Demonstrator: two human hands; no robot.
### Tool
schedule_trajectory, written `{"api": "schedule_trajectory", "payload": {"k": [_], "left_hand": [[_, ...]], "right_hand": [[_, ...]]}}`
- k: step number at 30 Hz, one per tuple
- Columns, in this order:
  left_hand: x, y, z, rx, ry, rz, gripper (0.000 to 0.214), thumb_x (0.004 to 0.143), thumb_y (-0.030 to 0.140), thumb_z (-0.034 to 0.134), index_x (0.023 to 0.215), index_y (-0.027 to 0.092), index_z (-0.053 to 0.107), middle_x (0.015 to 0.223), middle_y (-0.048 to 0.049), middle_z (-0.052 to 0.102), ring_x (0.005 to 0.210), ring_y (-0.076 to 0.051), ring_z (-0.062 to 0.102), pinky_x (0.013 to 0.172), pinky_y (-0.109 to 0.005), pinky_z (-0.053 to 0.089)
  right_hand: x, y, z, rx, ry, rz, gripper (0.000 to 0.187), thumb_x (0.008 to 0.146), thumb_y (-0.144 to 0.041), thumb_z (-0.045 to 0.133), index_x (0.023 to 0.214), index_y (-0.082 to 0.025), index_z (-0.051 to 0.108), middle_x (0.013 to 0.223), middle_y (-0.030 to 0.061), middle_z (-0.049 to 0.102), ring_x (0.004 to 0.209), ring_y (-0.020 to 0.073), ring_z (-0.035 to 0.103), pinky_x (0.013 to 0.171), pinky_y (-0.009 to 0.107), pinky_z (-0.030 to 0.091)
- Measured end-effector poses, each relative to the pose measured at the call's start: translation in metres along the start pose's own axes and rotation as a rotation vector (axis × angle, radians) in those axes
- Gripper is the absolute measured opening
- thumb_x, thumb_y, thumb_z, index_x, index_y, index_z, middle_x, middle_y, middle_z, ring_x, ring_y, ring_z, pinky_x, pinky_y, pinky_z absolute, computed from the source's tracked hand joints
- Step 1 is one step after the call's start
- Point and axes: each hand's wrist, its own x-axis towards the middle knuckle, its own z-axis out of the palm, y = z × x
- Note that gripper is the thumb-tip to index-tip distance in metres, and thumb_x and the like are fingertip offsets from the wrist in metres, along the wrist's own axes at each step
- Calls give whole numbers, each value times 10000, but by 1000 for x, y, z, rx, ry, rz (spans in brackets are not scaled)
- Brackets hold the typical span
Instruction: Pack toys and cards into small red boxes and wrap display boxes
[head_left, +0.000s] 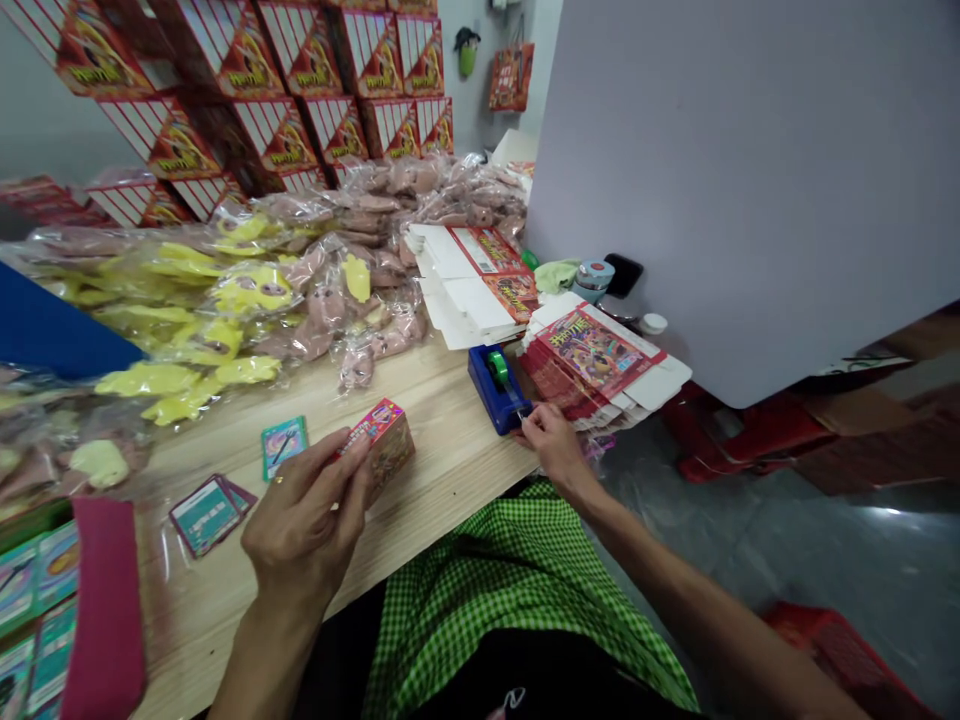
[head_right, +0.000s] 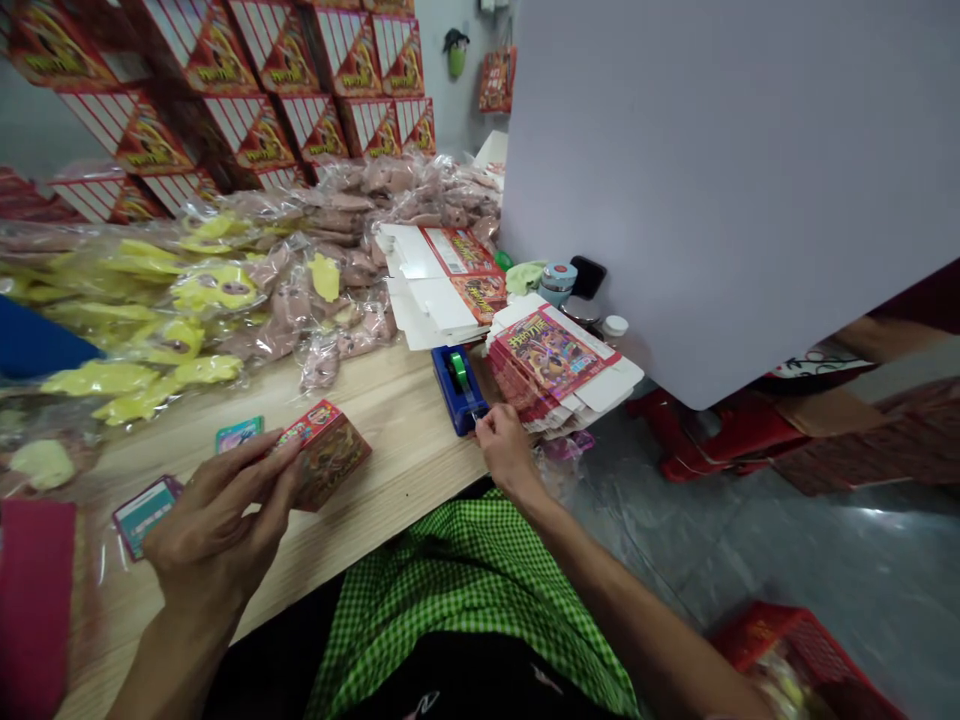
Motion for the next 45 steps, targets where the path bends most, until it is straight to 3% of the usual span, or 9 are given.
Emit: {"api": "schedule_trajectory", "payload": {"k": [4,7,15,18,22,27,34,39,45], "left_hand": [[3,3,-1,24,25,29,252,866,119,719,1093,229,715,1089,-66,765,895,-208,754,800,-326,617],[3,12,-1,6,6,9,184,883,125,692,1052,197,689,1103,-81,744,944,-206,742,809,-324,621],[-1,18,-2,25,-7,35,192,916,110,645,1088,184,688,1121,-99,766,973,-199,752,823,-329,637],[0,17,-4,26,6,37,139,921,112,643,1045,162,683,1112,-121,774,960,-199,763,803,-311,638],[1,17,-3,-24,33,-41,68,916,120,645,941,182,628,983,-65,789,907,-182,773,746,-263,626],[2,15,-3,-4,15,-42,265,914,138,660,1171,168,599,1052,-88,762,910,-183,749,805,-301,621],[10,11,-10,-191,-110,-122,194,936,138,629,1121,174,674,1048,-87,728,937,-174,708,806,-312,603],[33,8,-20,-356,-272,-277,112,907,215,666,1003,177,711,974,-67,729,885,-177,695,768,-316,569],[74,2,-18,-206,-533,-413,137,810,188,760,704,200,674,594,30,635,540,-133,568,551,-261,439]], "right_hand": [[-20,-1,-10,-72,66,-27,210,823,-319,542,655,-232,455,929,81,595,947,249,601,882,433,524],[-36,-23,-18,-96,25,-150,145,846,-294,542,722,-223,520,894,59,598,855,218,575,818,380,487],[-44,-106,42,508,-624,-230,112,897,-308,607,942,-214,646,582,-61,545,511,106,470,496,244,385],[-39,-120,63,563,-724,-195,465,871,-281,615,1330,-207,596,565,-79,569,478,103,463,480,243,385],[-34,-124,75,542,-717,-128,725,854,-269,618,1536,-139,407,552,-78,593,448,102,484,451,239,397],[-32,-122,86,452,-678,-35,766,812,-208,591,1536,-97,367,499,-88,581,383,104,483,401,218,395],[-40,-112,91,616,-648,-24,898,813,-244,617,1589,-121,181,570,-88,606,494,118,540,512,237,467],[-42,-106,95,662,-639,-15,862,816,-228,611,1576,-164,209,604,-90,609,517,127,556,529,256,472],[-39,-105,102,640,-614,10,875,811,-240,618,1570,-128,196,612,-60,634,523,143,563,543,272,487]]}}
